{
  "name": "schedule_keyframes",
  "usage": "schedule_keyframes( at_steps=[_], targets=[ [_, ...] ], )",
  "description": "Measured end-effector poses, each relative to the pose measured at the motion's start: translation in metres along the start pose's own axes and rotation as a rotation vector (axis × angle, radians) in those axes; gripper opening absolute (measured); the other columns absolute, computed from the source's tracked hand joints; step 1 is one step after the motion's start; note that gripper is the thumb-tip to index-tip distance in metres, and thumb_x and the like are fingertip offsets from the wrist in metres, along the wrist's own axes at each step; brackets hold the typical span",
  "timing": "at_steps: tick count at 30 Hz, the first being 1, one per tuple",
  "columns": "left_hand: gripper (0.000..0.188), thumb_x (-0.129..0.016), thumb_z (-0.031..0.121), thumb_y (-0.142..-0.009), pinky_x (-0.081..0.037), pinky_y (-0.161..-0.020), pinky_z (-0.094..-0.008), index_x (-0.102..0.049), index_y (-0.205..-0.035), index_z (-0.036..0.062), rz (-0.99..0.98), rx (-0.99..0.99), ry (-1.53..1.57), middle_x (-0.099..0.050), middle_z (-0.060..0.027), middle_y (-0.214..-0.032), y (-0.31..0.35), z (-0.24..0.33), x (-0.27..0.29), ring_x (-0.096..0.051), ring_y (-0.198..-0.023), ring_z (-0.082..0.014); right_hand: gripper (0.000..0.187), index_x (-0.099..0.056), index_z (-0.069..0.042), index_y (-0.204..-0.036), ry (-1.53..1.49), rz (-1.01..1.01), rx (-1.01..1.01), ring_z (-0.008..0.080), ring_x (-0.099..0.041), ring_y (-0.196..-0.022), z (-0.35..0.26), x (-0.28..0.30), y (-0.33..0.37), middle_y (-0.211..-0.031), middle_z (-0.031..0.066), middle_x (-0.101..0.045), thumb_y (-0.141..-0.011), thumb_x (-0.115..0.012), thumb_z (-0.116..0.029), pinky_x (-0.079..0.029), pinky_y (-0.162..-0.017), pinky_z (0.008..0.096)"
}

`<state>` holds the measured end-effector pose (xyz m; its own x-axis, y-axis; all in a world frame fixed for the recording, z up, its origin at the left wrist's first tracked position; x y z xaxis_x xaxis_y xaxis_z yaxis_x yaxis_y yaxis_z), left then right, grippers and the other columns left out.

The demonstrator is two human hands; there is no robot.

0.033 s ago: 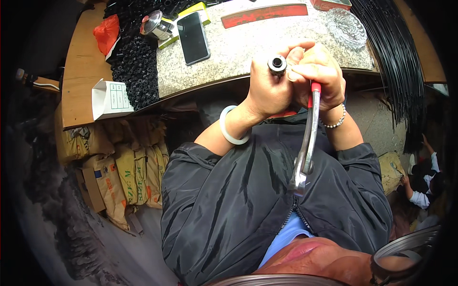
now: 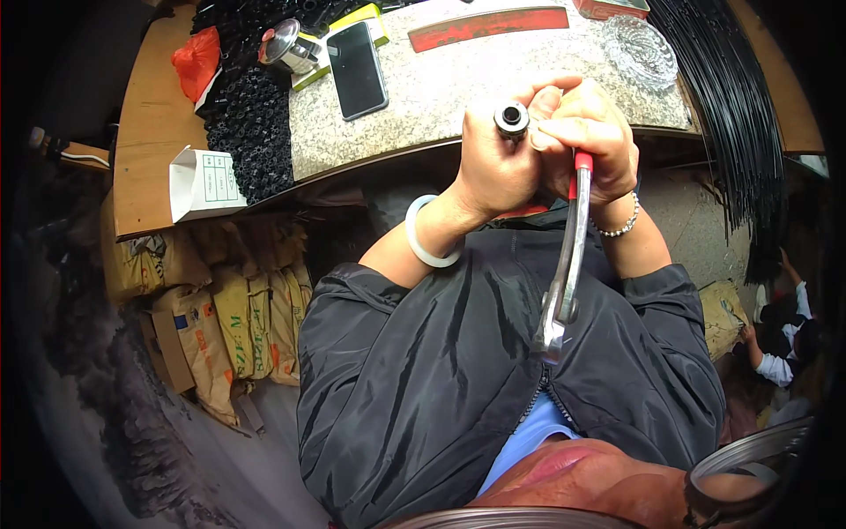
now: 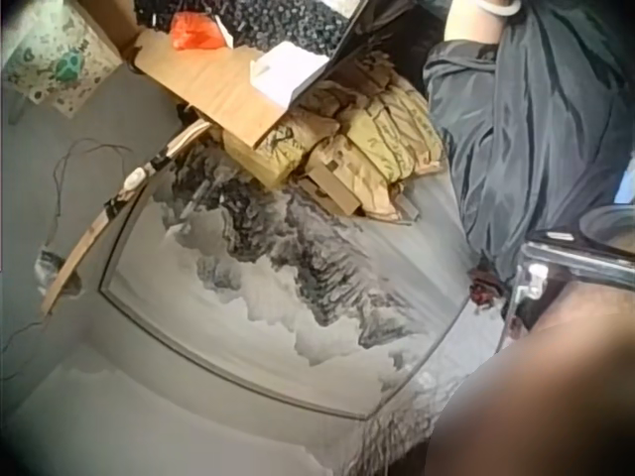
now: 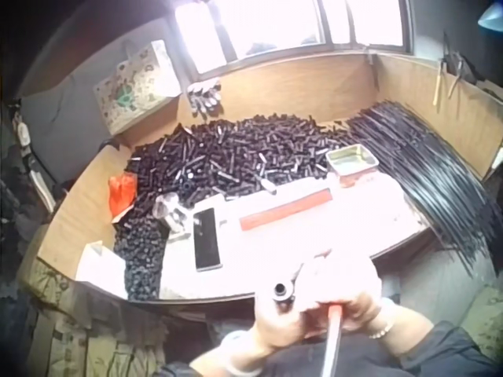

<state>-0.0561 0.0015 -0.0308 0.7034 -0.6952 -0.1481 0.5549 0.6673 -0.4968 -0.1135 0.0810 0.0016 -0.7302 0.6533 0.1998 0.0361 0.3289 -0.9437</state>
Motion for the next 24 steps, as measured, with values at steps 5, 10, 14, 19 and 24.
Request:
schedule_keyframes(
  at_steps=[5,10,14,19,24],
  targets=[
    [0.021,-0.049,0.009,-0.089,-0.048,-0.077,-0.0287,-0.057,-0.095,-0.0091,-0.101,0.075,0.003,-0.06,-0.0219,-0.105,0.001,0.0,-0.001,-0.06,-0.089,-0.0187,0.02,-0.053,-0.008,-0.088,0.008,-0.027,-0.02,0.0167,-0.053,-0.06,0.0,-0.001,-0.003,-0.069,0.0027,-0.055,-0.075,-0.066,0.0,-0.047,-0.061,0.0302],
    [0.023,-0.052,0.011,-0.086,-0.048,-0.078,-0.029,-0.057,-0.096,-0.0095,-0.12,0.035,-0.026,-0.06,-0.0218,-0.105,0.001,0.0,0.0,-0.06,-0.089,-0.0192,0.021,-0.054,-0.008,-0.087,-0.01,-0.013,0.005,0.0169,-0.054,-0.06,-0.001,-0.002,-0.005,-0.07,0.0029,-0.055,-0.073,-0.068,0.0,-0.044,-0.058,0.0267],
    [0.029,-0.059,0.014,-0.081,-0.046,-0.06,-0.0225,-0.06,-0.101,-0.0077,-0.061,-0.036,-0.015,-0.063,-0.0069,-0.073,0.001,0.001,0.004,-0.054,-0.064,-0.0063,0.019,-0.056,-0.008,-0.084,-0.027,0.03,-0.054,0.0171,-0.054,-0.061,0.003,-0.001,-0.002,-0.07,0.0028,-0.056,-0.072,-0.069,0.0,-0.044,-0.058,0.0275],
    [0.035,-0.063,0.018,-0.079,-0.046,-0.06,-0.0226,-0.06,-0.103,-0.0071,-0.007,0.011,0.077,-0.063,-0.0073,-0.073,0.001,-0.003,0.004,-0.054,-0.065,-0.0069,0.018,-0.059,-0.008,-0.083,0.013,-0.005,-0.019,0.0171,-0.055,-0.061,0.002,-0.001,-0.001,-0.07,0.0028,-0.057,-0.071,-0.07,0.0,-0.044,-0.059,0.0271],
    [0.036,-0.062,0.02,-0.08,-0.047,-0.061,-0.023,-0.059,-0.104,-0.0065,-0.006,-0.058,0.041,-0.064,-0.0085,-0.075,0.001,-0.002,0.008,-0.055,-0.067,-0.0071,0.018,-0.058,-0.007,-0.083,-0.007,-0.02,-0.047,0.0171,-0.055,-0.062,0.001,-0.004,-0.003,-0.071,0.0028,-0.057,-0.071,-0.07,-0.001,-0.045,-0.059,0.0272]
  ],
)
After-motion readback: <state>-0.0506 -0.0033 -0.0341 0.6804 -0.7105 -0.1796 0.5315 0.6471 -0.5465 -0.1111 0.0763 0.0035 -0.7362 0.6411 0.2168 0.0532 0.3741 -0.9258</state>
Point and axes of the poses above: each hand's wrist, its own y-axis away from the middle knuckle, its own x-axis out of the back of the hand, z = x × y, the point moved 8 cm from there along -y, towards the middle knuckle
